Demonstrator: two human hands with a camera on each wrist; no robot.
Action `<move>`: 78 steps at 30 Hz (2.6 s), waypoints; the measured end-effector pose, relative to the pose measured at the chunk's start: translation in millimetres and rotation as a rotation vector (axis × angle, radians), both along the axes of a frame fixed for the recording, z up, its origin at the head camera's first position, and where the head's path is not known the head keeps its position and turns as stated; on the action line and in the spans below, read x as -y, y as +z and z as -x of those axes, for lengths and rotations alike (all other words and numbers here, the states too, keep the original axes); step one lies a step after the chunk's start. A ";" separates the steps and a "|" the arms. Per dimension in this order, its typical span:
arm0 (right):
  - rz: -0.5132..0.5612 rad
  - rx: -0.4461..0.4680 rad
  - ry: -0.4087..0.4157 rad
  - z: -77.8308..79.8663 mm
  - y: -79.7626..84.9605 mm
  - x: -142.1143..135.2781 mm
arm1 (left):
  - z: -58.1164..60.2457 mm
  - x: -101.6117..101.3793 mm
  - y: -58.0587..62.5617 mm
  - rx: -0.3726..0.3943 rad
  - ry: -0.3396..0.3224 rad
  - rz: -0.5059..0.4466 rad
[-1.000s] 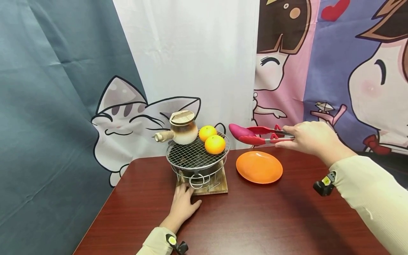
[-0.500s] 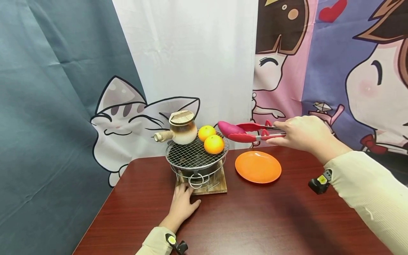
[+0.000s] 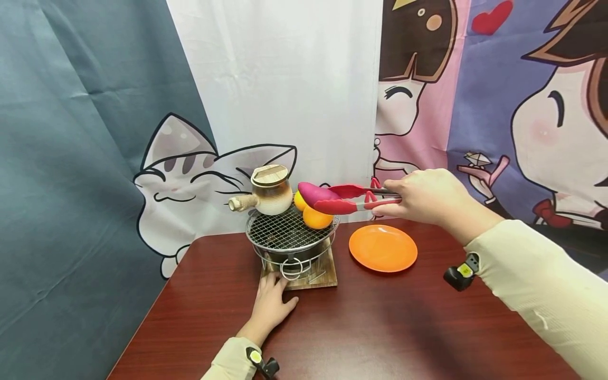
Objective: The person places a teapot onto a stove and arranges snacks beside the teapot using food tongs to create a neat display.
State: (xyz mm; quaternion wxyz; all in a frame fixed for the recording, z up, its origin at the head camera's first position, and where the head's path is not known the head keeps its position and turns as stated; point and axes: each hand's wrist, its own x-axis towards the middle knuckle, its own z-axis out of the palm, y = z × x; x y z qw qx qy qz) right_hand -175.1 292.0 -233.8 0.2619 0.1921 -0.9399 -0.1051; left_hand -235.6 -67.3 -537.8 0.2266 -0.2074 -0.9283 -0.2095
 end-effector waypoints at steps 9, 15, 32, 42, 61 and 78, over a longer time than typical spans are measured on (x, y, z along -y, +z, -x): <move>0.004 0.058 0.015 0.4 3.7 33.1 | 1.1 0.6 -1.6 -0.011 -0.006 0.000; -0.029 0.082 0.035 4.3 0.9 51.9 | 1.5 1.1 -2.7 -0.019 -0.008 0.007; -0.065 0.072 0.134 18.5 -21.5 83.9 | 3.2 2.5 -5.4 -0.033 -0.011 0.000; -0.072 0.088 0.137 25.3 -29.6 94.9 | 3.6 2.2 -5.6 -0.041 -0.009 0.009; -0.097 0.051 0.116 27.3 -30.2 101.0 | 5.0 1.3 -7.0 -0.118 -0.003 0.017; -0.091 0.014 0.137 27.4 -31.9 105.4 | 4.1 1.4 -4.7 -0.086 -0.006 0.028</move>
